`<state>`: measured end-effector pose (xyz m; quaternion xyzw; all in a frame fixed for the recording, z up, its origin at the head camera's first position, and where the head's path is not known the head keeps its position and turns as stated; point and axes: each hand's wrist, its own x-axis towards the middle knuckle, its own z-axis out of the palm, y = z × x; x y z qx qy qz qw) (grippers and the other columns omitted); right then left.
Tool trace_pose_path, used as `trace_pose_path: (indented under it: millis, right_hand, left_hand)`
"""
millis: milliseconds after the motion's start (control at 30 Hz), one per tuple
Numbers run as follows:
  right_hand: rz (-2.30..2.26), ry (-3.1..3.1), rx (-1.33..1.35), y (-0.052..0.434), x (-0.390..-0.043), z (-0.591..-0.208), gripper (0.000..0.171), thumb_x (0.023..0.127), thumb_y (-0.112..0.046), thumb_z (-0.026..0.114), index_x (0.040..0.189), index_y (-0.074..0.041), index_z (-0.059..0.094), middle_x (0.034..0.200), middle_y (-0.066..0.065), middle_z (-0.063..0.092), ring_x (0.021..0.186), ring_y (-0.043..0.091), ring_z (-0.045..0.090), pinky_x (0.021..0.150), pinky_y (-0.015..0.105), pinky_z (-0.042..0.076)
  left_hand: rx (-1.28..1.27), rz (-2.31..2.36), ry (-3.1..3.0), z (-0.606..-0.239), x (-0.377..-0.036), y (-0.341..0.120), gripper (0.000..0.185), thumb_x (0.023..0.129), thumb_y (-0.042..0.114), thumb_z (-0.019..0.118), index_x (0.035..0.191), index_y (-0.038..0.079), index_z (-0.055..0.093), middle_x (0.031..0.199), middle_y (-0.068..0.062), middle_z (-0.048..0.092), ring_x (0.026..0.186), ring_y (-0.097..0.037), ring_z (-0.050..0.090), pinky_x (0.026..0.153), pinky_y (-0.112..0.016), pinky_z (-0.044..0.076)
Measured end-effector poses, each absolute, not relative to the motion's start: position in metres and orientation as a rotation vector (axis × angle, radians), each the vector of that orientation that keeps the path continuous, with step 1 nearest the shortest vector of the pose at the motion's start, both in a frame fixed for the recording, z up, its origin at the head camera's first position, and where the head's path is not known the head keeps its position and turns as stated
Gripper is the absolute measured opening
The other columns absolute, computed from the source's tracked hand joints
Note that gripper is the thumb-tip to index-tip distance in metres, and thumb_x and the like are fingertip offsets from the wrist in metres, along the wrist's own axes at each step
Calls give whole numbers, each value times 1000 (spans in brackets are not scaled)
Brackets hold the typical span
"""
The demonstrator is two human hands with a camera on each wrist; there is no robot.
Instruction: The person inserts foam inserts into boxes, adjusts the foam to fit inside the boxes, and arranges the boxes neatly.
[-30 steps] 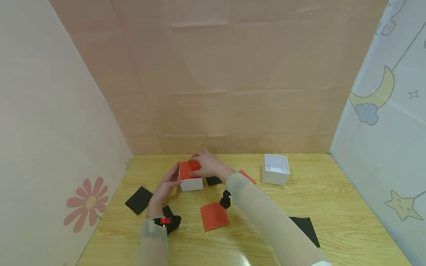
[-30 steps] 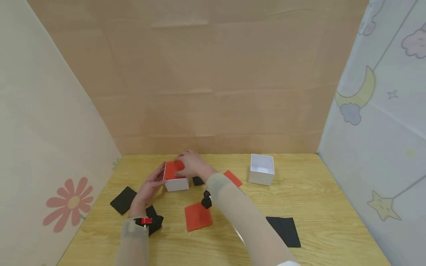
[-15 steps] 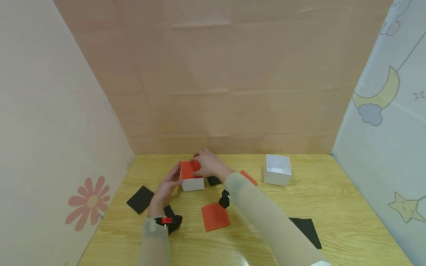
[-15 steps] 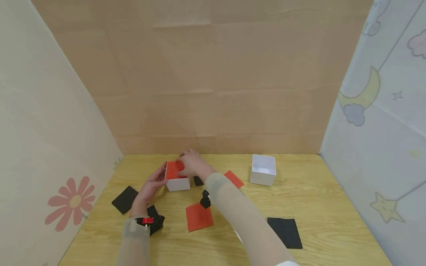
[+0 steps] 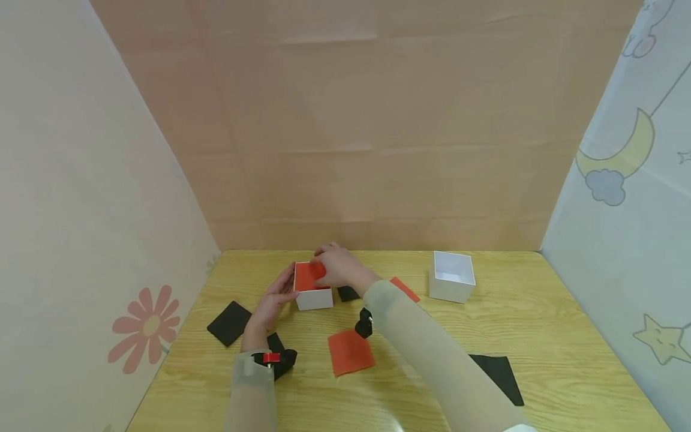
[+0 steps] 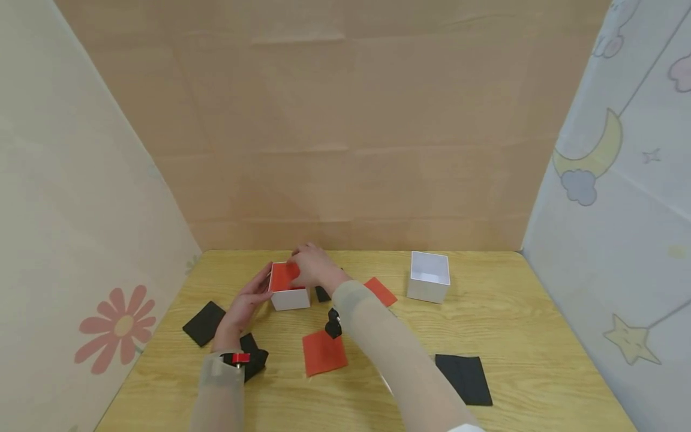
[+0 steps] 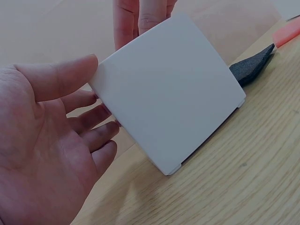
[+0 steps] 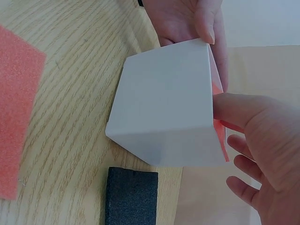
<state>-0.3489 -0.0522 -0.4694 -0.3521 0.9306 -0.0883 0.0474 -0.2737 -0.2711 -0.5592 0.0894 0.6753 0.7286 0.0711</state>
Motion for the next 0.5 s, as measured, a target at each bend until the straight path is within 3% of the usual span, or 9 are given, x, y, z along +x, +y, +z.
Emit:
trace_pose_path:
  millis: [500]
  right_hand:
    - [-296, 2848, -1098, -54, -348, -470, 43, 95, -42, 81, 135, -26, 77, 152, 3, 57, 139, 28, 47, 116, 46, 42]
  left_hand:
    - [283, 2193, 2019, -560, -274, -267, 78, 104, -2, 56, 172, 8, 19, 179, -12, 14, 164, -31, 12, 130, -47, 12]
